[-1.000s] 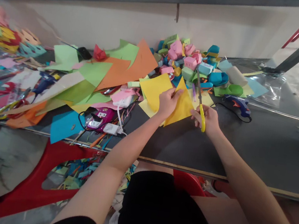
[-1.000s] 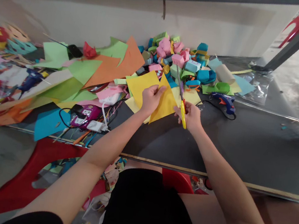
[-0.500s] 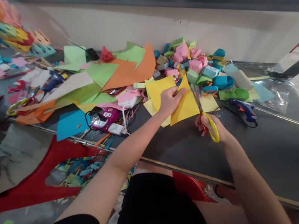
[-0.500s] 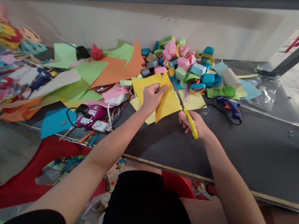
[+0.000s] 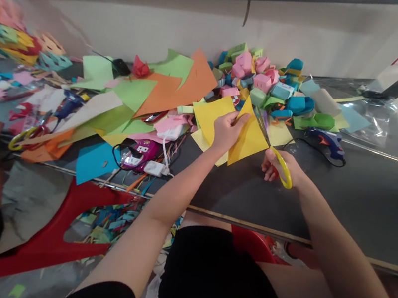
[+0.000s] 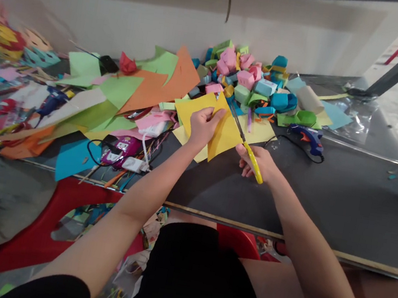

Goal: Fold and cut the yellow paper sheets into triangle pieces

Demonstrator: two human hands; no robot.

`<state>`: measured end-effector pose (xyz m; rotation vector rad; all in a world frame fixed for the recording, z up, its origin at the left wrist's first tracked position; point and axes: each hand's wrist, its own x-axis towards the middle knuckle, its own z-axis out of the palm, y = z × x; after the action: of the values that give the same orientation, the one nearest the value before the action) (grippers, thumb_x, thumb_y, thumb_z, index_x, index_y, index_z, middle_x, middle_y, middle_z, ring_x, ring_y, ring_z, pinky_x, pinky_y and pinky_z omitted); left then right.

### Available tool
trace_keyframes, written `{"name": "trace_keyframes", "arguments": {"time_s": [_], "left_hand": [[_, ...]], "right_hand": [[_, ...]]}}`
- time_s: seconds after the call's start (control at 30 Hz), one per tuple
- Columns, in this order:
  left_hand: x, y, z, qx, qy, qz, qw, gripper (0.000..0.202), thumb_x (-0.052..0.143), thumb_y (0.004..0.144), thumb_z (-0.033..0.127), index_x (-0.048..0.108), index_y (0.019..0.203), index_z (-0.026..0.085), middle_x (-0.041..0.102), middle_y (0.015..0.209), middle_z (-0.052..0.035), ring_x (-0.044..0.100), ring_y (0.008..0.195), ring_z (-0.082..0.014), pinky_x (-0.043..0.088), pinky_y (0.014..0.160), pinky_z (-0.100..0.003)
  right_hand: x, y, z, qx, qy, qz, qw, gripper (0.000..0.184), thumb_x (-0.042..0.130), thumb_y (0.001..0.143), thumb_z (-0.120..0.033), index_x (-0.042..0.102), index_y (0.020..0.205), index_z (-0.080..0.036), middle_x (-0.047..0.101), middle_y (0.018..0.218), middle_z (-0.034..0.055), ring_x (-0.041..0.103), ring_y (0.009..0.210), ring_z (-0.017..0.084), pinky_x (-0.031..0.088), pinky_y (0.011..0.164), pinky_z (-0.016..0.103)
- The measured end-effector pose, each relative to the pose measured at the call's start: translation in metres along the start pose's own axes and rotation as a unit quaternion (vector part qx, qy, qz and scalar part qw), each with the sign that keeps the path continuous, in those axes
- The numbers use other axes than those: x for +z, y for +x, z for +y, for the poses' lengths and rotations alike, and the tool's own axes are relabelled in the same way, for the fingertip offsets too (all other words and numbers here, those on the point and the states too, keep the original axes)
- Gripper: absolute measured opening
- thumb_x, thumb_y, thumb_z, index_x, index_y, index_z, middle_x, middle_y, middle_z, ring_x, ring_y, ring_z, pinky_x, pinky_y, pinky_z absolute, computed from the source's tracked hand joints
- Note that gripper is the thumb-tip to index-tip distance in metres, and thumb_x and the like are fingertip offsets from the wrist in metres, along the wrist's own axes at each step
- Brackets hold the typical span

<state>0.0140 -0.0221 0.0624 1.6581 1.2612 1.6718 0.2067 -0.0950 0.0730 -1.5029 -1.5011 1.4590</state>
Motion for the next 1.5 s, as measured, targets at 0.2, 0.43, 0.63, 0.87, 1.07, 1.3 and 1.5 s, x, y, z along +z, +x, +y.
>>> {"name": "trace_keyframes", "arguments": {"time_s": [0.2, 0.43, 0.63, 0.87, 1.07, 1.3, 1.5], "left_hand": [[0.001, 0.000, -0.001, -0.008, -0.004, -0.013, 1.000, 0.070, 0.066, 0.081, 0.073, 0.025, 0.056, 0.022, 0.020, 0.054, 0.0042, 0.025, 0.055, -0.0118, 0.019, 0.054, -0.032], [0.000, -0.001, -0.005, -0.021, -0.022, -0.027, 0.999, 0.070, 0.069, 0.078, 0.074, 0.027, 0.056, 0.022, 0.021, 0.054, 0.0041, 0.026, 0.055, -0.0115, 0.017, 0.053, -0.031], [0.000, -0.001, -0.006, -0.022, -0.027, -0.030, 0.999, 0.072, 0.069, 0.077, 0.075, 0.025, 0.055, 0.022, 0.020, 0.055, 0.0039, 0.025, 0.055, -0.0116, 0.017, 0.053, -0.031], [-0.001, -0.001, -0.001, -0.022, -0.011, -0.033, 0.999, 0.071, 0.068, 0.079, 0.073, 0.026, 0.055, 0.022, 0.020, 0.055, 0.0038, 0.027, 0.056, -0.0117, 0.018, 0.054, -0.031], [-0.001, 0.000, -0.003, -0.022, -0.021, -0.028, 0.999, 0.070, 0.070, 0.077, 0.073, 0.027, 0.055, 0.022, 0.021, 0.055, 0.0037, 0.027, 0.056, -0.0121, 0.018, 0.054, -0.031], [-0.002, -0.001, -0.001, -0.029, -0.028, -0.030, 0.999, 0.071, 0.068, 0.075, 0.077, 0.028, 0.055, 0.022, 0.022, 0.054, 0.0034, 0.027, 0.055, -0.0119, 0.018, 0.053, -0.031], [-0.001, -0.001, -0.003, -0.043, -0.031, -0.045, 0.998, 0.072, 0.065, 0.076, 0.079, 0.028, 0.055, 0.022, 0.022, 0.055, 0.0036, 0.025, 0.055, -0.0114, 0.016, 0.052, -0.031]], "right_hand": [[-0.003, -0.002, -0.002, 0.005, -0.070, 0.001, 0.998, 0.082, 0.057, 0.058, -0.099, 0.057, 0.064, -0.017, 0.066, 0.060, 0.0075, 0.064, 0.046, 0.014, 0.050, 0.038, 0.022], [-0.005, -0.004, -0.003, -0.005, -0.092, -0.011, 0.996, 0.078, 0.055, 0.066, -0.096, 0.054, 0.059, -0.018, 0.068, 0.056, 0.0105, 0.060, 0.038, 0.014, 0.045, 0.036, 0.022], [-0.003, -0.006, -0.006, -0.008, -0.089, -0.002, 0.996, 0.074, 0.059, 0.071, -0.091, 0.053, 0.057, -0.018, 0.067, 0.055, 0.0113, 0.059, 0.037, 0.015, 0.045, 0.036, 0.024], [-0.004, -0.007, -0.003, -0.016, -0.088, 0.001, 0.996, 0.079, 0.055, 0.066, -0.097, 0.052, 0.055, -0.019, 0.064, 0.049, 0.0090, 0.058, 0.034, 0.015, 0.043, 0.034, 0.023], [-0.002, -0.008, -0.009, 0.000, -0.113, 0.004, 0.994, 0.077, 0.056, 0.071, -0.093, 0.050, 0.051, -0.019, 0.061, 0.046, 0.0090, 0.057, 0.034, 0.013, 0.042, 0.035, 0.021], [0.000, -0.008, -0.008, 0.004, -0.095, 0.019, 0.995, 0.076, 0.057, 0.067, -0.095, 0.049, 0.052, -0.020, 0.059, 0.044, 0.0071, 0.056, 0.032, 0.014, 0.041, 0.033, 0.022], [0.000, -0.007, -0.007, -0.001, -0.095, 0.016, 0.995, 0.076, 0.057, 0.069, -0.094, 0.049, 0.053, -0.020, 0.060, 0.046, 0.0083, 0.057, 0.033, 0.014, 0.041, 0.033, 0.022]]}}
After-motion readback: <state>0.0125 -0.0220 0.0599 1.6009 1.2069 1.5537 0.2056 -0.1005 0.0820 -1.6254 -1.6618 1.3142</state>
